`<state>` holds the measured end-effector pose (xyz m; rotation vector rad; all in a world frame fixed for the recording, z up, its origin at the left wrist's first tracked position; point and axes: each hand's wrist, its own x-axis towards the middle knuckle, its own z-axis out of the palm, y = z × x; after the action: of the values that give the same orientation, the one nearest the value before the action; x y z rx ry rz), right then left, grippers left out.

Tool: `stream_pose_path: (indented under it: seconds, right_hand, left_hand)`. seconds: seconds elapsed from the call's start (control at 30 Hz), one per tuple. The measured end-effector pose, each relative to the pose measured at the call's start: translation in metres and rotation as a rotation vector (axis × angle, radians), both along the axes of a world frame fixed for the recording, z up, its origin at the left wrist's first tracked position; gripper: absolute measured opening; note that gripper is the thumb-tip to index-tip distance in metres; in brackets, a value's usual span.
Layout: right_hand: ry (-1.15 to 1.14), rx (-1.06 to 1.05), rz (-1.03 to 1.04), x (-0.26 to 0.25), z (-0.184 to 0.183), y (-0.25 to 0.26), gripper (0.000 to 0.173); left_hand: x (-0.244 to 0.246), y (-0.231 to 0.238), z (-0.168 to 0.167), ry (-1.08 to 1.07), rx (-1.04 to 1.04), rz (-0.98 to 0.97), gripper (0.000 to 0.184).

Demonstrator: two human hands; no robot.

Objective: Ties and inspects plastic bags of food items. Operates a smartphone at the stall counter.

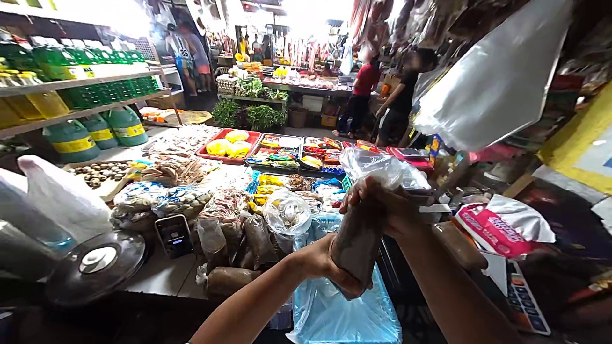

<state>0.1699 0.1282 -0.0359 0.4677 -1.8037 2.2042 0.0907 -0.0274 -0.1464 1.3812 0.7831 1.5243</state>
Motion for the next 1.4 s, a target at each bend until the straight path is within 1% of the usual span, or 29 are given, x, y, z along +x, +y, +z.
stream_pose_path:
  seconds: [0.07, 0.1, 0.13, 0.17, 0.2, 0.27, 0.37, 0.47, 0.53, 0.57, 0.63, 0.67, 0.73, 0.8, 0.87, 0.93, 1.03, 1.1, 1.13, 1.17, 1.23, 1.3, 1.37, 1.4]
  right_hand:
    - [0.019, 0.029, -0.009, 0.003, -0.001, -0.002, 0.034]
    - [0.026, 0.035, -0.018, 0.003, -0.001, -0.003, 0.035]
    - [0.028, 0.037, -0.029, 0.003, -0.001, -0.005, 0.035]
    - [0.015, 0.037, -0.043, 0.002, -0.002, -0.006, 0.036]
    - [-0.008, 0.035, -0.065, 0.000, -0.005, -0.008, 0.037]
    - [-0.062, 0.039, -0.105, 0.000, -0.011, -0.008, 0.038]
    - [-0.123, 0.101, -0.076, 0.001, -0.012, -0.002, 0.038]
    - [-0.076, 0.135, -0.026, 0.003, -0.009, 0.003, 0.034]
    - [-0.016, 0.116, 0.033, 0.002, -0.009, 0.000, 0.034]
    - [-0.007, 0.110, 0.035, 0.001, -0.009, -0.003, 0.036]
    - [-0.028, 0.126, 0.011, 0.000, -0.010, -0.011, 0.038]
    - [-0.040, 0.125, 0.019, 0.000, -0.012, -0.012, 0.039]
    - [-0.059, 0.129, -0.001, 0.001, -0.016, -0.012, 0.042]
    - [-0.083, 0.117, -0.037, 0.003, -0.022, -0.012, 0.045]
    - [-0.108, 0.097, -0.047, 0.005, -0.029, -0.007, 0.045]
    - [-0.113, 0.087, -0.032, 0.005, -0.040, 0.000, 0.045]
    - [-0.116, 0.117, -0.014, 0.007, -0.047, 0.005, 0.045]
    - [-0.131, 0.154, -0.037, 0.009, -0.038, 0.001, 0.043]
    - [-0.120, 0.182, -0.062, 0.011, -0.032, -0.002, 0.043]
    - [-0.107, 0.221, -0.117, 0.014, -0.025, -0.005, 0.041]
    - [-0.078, 0.332, -0.282, 0.018, -0.014, -0.009, 0.037]
    - [-0.046, 0.381, -0.388, 0.013, -0.007, -0.014, 0.033]
    - [-0.038, 0.404, -0.420, 0.011, -0.007, -0.015, 0.031]
    - [-0.037, 0.403, -0.396, 0.010, -0.011, -0.010, 0.029]
  left_hand:
    - [-0.010, -0.001, 0.003, 0.071, 0.040, -0.039, 0.075]
    - [-0.012, -0.001, 0.007, 0.074, 0.059, -0.031, 0.075]
    - [-0.011, 0.000, 0.013, 0.050, 0.066, -0.007, 0.074]
    - [-0.008, 0.003, 0.017, -0.018, 0.055, 0.015, 0.075]
    - [-0.003, 0.006, 0.018, -0.093, 0.033, 0.041, 0.073]
    - [0.005, 0.011, 0.013, -0.194, -0.014, 0.063, 0.061]
    - [0.004, 0.014, 0.002, -0.211, -0.038, 0.073, 0.052]
    - [0.002, 0.013, 0.001, -0.219, -0.037, 0.016, 0.053]
    - [0.001, 0.013, 0.005, -0.250, -0.038, 0.000, 0.061]
    - [0.000, 0.013, 0.008, -0.276, -0.036, 0.012, 0.061]
    - [0.008, 0.009, 0.022, -0.260, -0.066, 0.189, 0.053]
    - [0.009, 0.009, 0.024, -0.262, -0.051, 0.208, 0.051]
    - [0.010, 0.011, 0.021, -0.287, -0.029, 0.147, 0.048]
    - [0.015, 0.011, 0.021, -0.317, -0.081, 0.145, 0.038]
    - [0.023, 0.010, 0.027, -0.378, -0.200, 0.188, 0.027]
    - [0.028, 0.012, 0.032, -0.409, -0.283, 0.237, 0.026]
    - [0.030, 0.015, 0.027, -0.422, -0.287, 0.235, 0.029]
    - [0.031, 0.012, 0.022, -0.375, -0.215, 0.213, 0.039]
    - [0.030, 0.010, 0.020, -0.295, -0.159, 0.215, 0.049]
    - [0.031, 0.008, 0.019, -0.182, -0.114, 0.256, 0.055]
    - [0.033, 0.008, 0.022, 0.021, -0.050, 0.421, 0.058]
    - [0.032, 0.008, 0.027, 0.130, -0.017, 0.581, 0.047]
    - [0.028, 0.008, 0.030, 0.221, -0.027, 0.636, 0.036]
    - [0.026, 0.008, 0.030, 0.250, -0.047, 0.643, 0.032]
